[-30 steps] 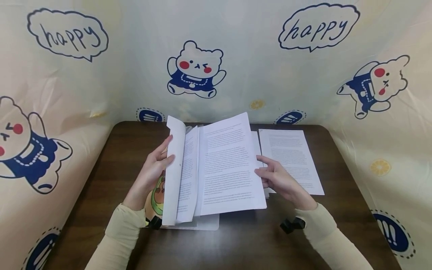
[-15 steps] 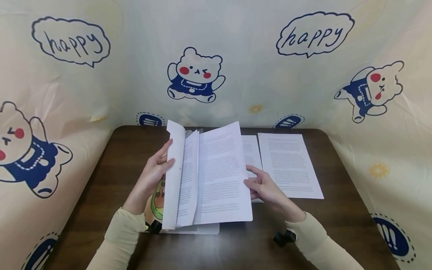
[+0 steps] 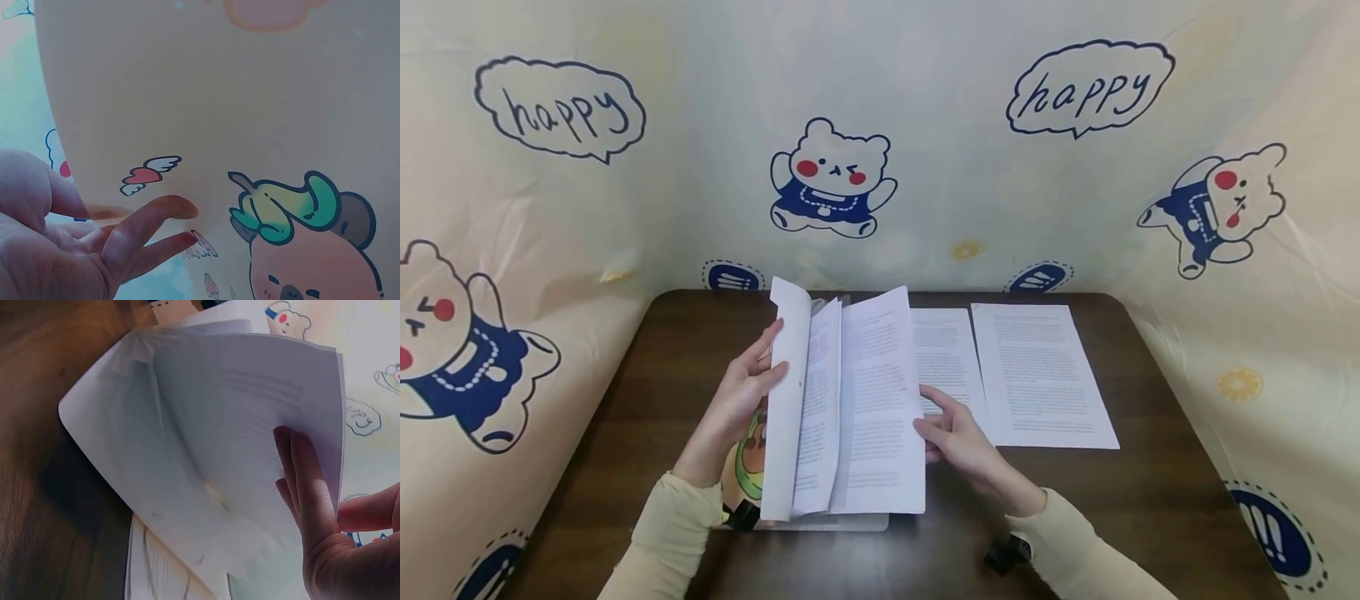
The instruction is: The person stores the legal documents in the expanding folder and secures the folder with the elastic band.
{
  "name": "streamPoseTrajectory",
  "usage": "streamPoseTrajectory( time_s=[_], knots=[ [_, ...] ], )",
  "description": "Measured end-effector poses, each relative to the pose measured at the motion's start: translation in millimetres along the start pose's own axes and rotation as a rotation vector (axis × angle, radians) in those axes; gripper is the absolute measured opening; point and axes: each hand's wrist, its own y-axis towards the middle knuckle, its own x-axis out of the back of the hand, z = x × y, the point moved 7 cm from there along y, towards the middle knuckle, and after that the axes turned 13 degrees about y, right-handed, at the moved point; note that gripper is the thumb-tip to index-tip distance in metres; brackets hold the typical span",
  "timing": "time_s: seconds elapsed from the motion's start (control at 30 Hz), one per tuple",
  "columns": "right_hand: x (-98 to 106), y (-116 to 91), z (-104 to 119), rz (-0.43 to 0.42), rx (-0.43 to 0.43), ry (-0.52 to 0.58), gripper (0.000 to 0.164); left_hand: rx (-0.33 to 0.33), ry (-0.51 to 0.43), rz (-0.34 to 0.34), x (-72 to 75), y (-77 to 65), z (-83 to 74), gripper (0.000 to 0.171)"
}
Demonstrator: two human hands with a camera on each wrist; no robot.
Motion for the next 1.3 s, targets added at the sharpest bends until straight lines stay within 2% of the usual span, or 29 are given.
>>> streamPoseTrajectory(
  time_s=[0.5, 0.83, 1.3],
  knots=[
    [-20.3, 12.0, -7.5, 0.055, 0.026, 0.036, 0.068, -0.022, 0.009, -0.018, 2.3, 1.4, -5.3, 0.072],
    [-27.5, 11.1, -13.5, 0.032, 0.036, -0.007, 0.068, 0.007, 0.01, -0.01, -1.5, -2.9, -1.5, 0.073],
    [-38.2, 11.8, -18.9, 0.038, 0.069, -0.028, 0.064, 0.004, 0.021, -0.022, -3.5, -4.8, 0.4, 0.073]
  ],
)
